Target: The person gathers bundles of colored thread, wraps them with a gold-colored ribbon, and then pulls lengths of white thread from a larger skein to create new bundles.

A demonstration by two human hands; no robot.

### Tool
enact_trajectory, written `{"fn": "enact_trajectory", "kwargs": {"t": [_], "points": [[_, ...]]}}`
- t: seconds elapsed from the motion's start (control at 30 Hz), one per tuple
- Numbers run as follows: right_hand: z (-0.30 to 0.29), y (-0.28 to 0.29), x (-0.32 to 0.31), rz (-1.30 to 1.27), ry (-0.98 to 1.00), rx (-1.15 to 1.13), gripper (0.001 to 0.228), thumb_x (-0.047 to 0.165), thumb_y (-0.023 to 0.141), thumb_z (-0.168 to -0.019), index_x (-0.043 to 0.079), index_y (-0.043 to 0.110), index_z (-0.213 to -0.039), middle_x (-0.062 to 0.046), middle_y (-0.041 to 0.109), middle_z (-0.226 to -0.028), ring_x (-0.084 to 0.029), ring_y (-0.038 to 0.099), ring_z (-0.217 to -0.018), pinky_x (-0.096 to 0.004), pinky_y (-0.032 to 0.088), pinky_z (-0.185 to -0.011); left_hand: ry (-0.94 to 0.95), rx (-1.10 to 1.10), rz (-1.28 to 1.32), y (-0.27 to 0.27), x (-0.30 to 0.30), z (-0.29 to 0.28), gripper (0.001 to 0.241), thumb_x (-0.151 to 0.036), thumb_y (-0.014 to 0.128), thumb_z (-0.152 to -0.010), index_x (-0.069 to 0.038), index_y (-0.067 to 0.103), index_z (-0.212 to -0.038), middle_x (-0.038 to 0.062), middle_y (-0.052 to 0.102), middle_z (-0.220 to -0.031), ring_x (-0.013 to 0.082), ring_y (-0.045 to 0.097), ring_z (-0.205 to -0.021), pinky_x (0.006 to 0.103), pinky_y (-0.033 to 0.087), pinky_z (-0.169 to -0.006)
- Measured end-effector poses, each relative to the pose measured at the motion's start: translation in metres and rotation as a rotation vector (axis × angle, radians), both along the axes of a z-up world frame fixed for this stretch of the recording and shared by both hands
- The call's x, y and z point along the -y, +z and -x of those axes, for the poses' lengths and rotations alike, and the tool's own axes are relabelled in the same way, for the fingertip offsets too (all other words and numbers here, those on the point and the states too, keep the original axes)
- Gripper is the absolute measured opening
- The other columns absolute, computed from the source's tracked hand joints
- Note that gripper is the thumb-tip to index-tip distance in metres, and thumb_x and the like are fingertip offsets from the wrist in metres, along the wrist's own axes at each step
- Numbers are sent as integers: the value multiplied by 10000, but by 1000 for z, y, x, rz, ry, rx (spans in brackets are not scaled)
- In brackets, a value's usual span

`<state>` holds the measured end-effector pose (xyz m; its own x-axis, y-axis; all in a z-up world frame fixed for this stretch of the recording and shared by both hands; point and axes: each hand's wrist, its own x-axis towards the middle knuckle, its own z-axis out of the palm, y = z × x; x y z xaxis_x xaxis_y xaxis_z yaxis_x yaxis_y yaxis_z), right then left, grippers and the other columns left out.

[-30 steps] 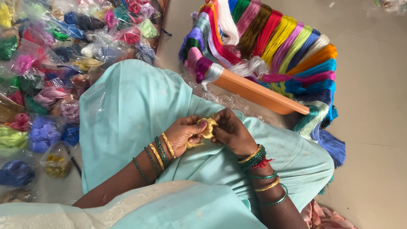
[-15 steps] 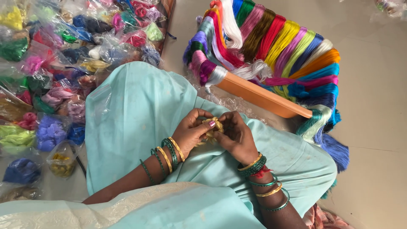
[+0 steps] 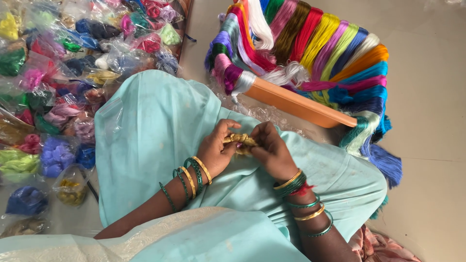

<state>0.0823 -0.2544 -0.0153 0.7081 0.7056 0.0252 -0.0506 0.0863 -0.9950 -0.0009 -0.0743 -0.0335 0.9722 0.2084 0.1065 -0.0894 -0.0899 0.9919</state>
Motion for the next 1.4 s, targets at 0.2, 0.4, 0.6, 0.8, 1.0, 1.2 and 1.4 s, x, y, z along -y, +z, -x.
{"fn": "enact_trajectory", "kwargs": {"t": [0.2, 0.4, 0.6, 0.8, 1.0, 1.2, 1.4], "points": [[-6, 11, 6, -34, -125, -223, 227, -106, 549, -913, 0, 620, -1101, -40, 647, -956, -130, 644, -839, -287, 531, -787, 67, -114, -239, 14, 1, 5, 273, -54, 662, -888, -81, 632, -1158, 122, 724, -1029, 229, 753, -896, 318, 593, -773], [10, 33, -3, 301, -350, 632, 302, -137, 531, -900, 13, 719, -1084, -29, 688, -962, -113, 681, -725, -261, 540, -643, 117, 150, -438, -11, -5, 1, 256, -19, 704, -887, -33, 637, -1134, 153, 659, -1019, 300, 671, -866, 361, 546, -739], [-4, 23, 11, 180, -514, 521, 235, -122, 490, -959, -2, 671, -1050, -33, 705, -1019, -97, 667, -760, -245, 526, -655, 148, 47, -227, -6, -8, 0, 151, -85, 747, -887, -61, 750, -1036, 64, 671, -910, 199, 688, -779, 323, 552, -697], [-6, 26, 21, 124, -640, 379, 142, 17, 527, -1105, 23, 667, -1083, -45, 656, -891, -89, 600, -725, -238, 448, -615, 176, 10, -440, 9, -7, 4, 129, -149, 774, -891, -48, 726, -956, 79, 685, -892, 212, 651, -762, 336, 524, -662], [26, 48, 2, 15, -415, 766, 126, -70, 540, -1030, 7, 610, -1101, -116, 607, -1146, -257, 629, -1054, -360, 535, -956, 14, -263, 1019, -10, 3, -3, 132, -256, 540, -968, -129, 569, -991, 128, 722, -960, 272, 725, -817, 477, 610, -748], [46, 51, -10, 245, 56, 733, 312, -104, 601, -849, 28, 663, -1125, -136, 691, -1090, -306, 712, -1041, -356, 572, -886, 52, -63, 1480, 2, -22, -10, 273, -389, 517, -1043, -119, 484, -1044, 58, 620, -901, 203, 639, -776, 473, 615, -874], [38, 65, -12, 246, 131, 969, 289, -86, 657, -807, 83, 691, -1040, -62, 731, -965, -256, 701, -962, -475, 341, -1045, 171, -58, 1334, 40, -16, -16, 260, -452, 522, -1031, -192, 517, -1039, -1, 464, -753, 95, 392, -597, 254, 351, -533]]}}
